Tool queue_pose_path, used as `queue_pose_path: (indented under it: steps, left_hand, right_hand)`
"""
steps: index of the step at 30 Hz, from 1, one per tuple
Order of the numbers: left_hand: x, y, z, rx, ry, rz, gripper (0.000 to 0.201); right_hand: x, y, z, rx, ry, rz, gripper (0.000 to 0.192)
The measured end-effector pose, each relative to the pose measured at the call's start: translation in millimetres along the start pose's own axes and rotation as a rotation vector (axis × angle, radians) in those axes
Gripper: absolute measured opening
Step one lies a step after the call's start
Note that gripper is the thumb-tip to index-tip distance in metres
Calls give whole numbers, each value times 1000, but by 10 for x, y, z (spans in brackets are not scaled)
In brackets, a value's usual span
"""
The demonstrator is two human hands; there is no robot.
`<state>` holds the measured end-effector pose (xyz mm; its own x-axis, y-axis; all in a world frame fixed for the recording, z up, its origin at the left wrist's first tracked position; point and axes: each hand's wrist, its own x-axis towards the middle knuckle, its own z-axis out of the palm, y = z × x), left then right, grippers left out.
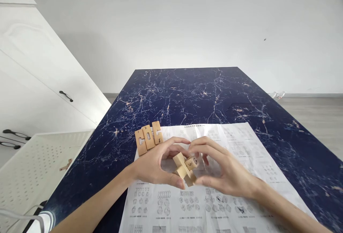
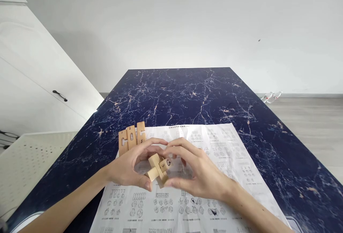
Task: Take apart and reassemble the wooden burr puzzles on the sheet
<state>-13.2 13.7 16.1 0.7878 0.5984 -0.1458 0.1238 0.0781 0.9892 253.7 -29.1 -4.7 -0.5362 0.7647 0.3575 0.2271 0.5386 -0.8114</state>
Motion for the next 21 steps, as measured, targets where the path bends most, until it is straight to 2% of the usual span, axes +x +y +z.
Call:
queue_pose_path:
  steps: [2,4,6,9,11,14,17,19,21]
  left_hand:
    - [1,17,18,19,10,3,105]
    - [4,35,43,30,8,4,112]
    - [6,50,66,27,0,5,116]
    - [9,62,77,42,-10,-17,118]
    - [7,60,62,48,-20,-33,119]
    - [5,47,25,33,-31,-19,111]
    - [13,34,9,35,3,25,99]
    - [26,35,23,52,87,55,91]
    - [42,44,48,92,213,73,83]
  right_hand:
    - [-2,-11,21,-15,-29,-8,85]
    - [3,-29,65,-56,-68,-33,102]
    - [16,-52,115,-86,-95,-65,97]
    - [39,-88,157,-57,-92,-85,79]
    - [43,-110,143,-14,-68,-63,72]
    - [28,-121,67,60,-20,17,72]
    - [12,-72,-22,148,99,98,69]
    - [13,-3,-53,143,229,148,61]
    - [21,78,-49,24,344,223,58]
